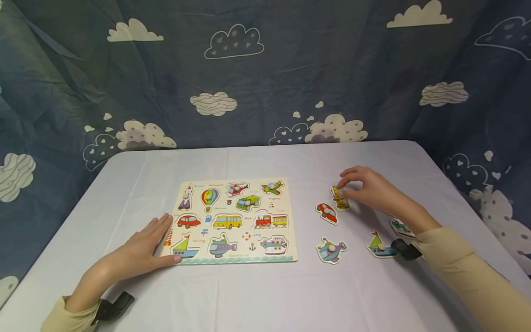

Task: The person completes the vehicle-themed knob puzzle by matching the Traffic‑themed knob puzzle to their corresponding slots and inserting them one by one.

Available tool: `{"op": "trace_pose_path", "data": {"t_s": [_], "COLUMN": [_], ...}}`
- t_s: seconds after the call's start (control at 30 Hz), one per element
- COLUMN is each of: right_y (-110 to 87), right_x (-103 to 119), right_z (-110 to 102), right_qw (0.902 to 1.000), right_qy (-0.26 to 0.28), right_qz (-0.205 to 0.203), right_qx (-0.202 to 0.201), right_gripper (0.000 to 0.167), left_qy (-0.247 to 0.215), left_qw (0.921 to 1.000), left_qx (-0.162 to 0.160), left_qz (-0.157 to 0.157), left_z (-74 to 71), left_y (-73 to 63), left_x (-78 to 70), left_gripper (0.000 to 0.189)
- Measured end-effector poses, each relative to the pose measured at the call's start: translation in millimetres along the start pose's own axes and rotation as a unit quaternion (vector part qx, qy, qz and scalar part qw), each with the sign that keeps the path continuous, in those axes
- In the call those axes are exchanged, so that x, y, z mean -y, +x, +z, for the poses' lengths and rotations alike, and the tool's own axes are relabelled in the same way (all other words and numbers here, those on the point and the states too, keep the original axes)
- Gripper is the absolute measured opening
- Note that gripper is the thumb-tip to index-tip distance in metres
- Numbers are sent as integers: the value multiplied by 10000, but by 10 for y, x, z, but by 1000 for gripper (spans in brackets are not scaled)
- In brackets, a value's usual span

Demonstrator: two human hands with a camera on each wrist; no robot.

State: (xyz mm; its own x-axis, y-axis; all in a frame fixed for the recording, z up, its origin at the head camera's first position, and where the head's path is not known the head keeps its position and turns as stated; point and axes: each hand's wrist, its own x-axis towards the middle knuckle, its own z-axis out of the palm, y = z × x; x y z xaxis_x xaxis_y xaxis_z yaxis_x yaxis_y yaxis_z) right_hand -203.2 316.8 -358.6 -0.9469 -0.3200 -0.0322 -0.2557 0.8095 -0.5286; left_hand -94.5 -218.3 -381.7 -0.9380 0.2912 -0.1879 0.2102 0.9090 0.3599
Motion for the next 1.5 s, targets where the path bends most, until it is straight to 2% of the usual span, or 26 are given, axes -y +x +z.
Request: {"op": "trace_pose_path", "data": {"t_s": [0.23,0.4,0.87,1.5], "right_y": [33,75,110,123], "right_x": [-198,-252,-299,-236], "right_z": [39,95,136,164], "right_qw": [9995,9992,9996,9999], "right_qy": [129,127,68,-95], "right_qz": [243,357,251,78], "right_qx": [137,93,79,-12], "right_gripper": [24,24,19,11], "left_qy": [1,-9,-18,-29], "left_qw": [10000,10000,10000,10000], "left_qx": [-24,-27,-23,-58], "left_qz": [-7,23,26,65], "left_z": [-5,-7,-5,4], "left_y": [1,-5,-3,-17], "left_x": [-3,-5,-6,-9], "left_gripper": [114,114,114,113]}}
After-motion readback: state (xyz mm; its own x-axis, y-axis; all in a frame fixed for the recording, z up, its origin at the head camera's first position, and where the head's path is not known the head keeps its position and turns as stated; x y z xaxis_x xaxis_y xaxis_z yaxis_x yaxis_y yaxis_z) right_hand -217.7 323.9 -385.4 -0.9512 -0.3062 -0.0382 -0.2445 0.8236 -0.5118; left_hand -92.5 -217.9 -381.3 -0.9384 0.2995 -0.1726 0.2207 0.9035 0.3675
